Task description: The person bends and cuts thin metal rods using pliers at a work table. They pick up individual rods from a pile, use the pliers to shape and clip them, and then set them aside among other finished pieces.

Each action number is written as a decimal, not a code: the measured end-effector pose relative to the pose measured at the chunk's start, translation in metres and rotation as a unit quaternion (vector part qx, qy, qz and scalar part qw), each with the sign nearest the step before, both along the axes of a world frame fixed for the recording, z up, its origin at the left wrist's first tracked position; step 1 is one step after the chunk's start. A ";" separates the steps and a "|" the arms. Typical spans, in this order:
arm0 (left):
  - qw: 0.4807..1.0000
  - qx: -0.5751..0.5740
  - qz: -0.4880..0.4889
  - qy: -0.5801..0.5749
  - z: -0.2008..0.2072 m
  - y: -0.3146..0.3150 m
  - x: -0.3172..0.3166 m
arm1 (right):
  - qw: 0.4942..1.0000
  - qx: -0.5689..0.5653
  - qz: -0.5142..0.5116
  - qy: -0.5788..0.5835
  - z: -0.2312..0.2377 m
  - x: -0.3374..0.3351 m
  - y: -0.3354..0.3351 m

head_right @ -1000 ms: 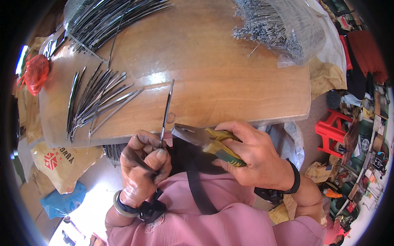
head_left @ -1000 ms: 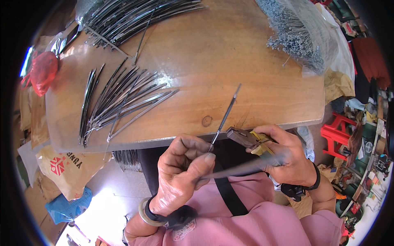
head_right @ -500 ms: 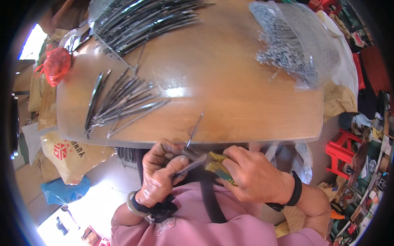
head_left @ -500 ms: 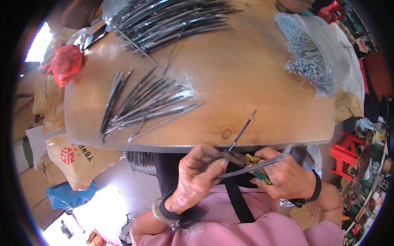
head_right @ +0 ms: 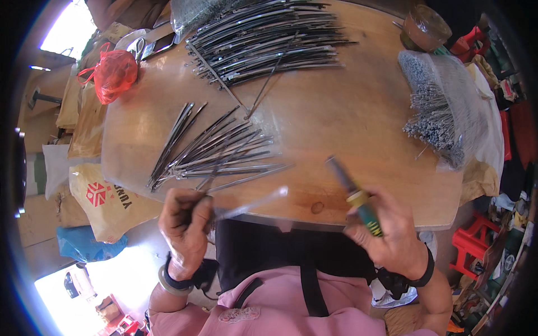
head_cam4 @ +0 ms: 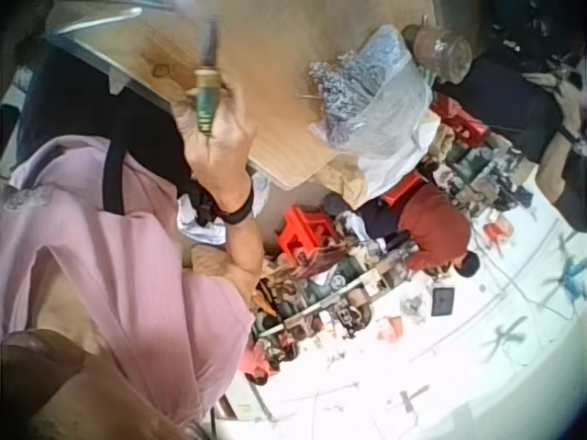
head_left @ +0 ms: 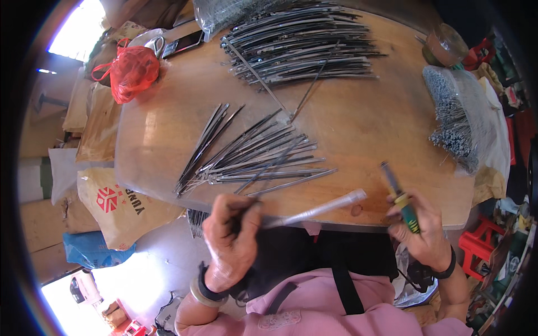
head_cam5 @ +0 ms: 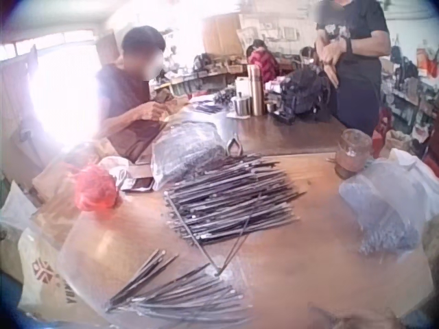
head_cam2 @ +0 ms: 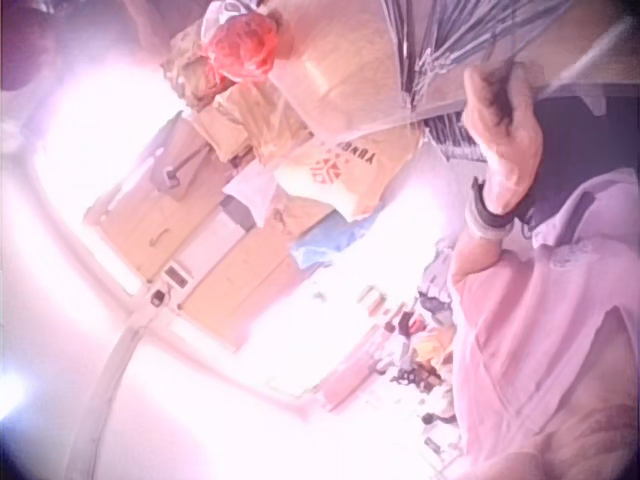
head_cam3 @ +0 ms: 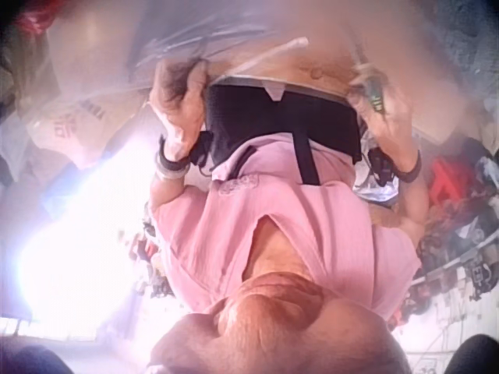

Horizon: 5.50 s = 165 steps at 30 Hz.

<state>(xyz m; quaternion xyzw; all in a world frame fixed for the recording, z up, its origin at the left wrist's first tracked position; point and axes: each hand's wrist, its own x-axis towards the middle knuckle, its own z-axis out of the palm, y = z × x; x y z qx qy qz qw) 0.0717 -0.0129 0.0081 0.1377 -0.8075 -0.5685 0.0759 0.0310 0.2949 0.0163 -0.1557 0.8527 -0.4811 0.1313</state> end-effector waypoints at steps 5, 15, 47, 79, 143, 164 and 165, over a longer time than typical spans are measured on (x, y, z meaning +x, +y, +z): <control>0.874 -0.446 -0.166 0.104 0.003 -0.011 -0.030 | 0.995 0.035 0.026 0.091 -0.010 0.001 -0.003; 0.825 -0.537 -0.111 0.138 -0.035 -0.076 -0.064 | 0.995 0.041 0.035 0.078 -0.007 -0.014 -0.007; 0.945 0.307 0.026 -0.106 0.010 0.011 -0.020 | 0.897 0.072 -0.155 0.407 0.054 0.000 0.078; 0.911 0.343 -0.143 -0.181 -0.008 0.079 0.016 | 0.985 -0.042 -0.106 0.130 0.019 0.016 0.059; 0.896 0.247 -0.312 -0.196 -0.022 0.083 0.035 | 0.998 -0.031 0.009 0.055 0.018 0.026 0.020; 0.805 0.379 -0.277 -0.363 0.000 0.071 0.008 | 0.938 0.150 0.148 0.275 0.021 -0.034 0.018; 0.799 0.381 -0.281 -0.370 -0.001 0.073 0.008 | 0.944 0.148 0.160 0.249 0.024 -0.035 0.019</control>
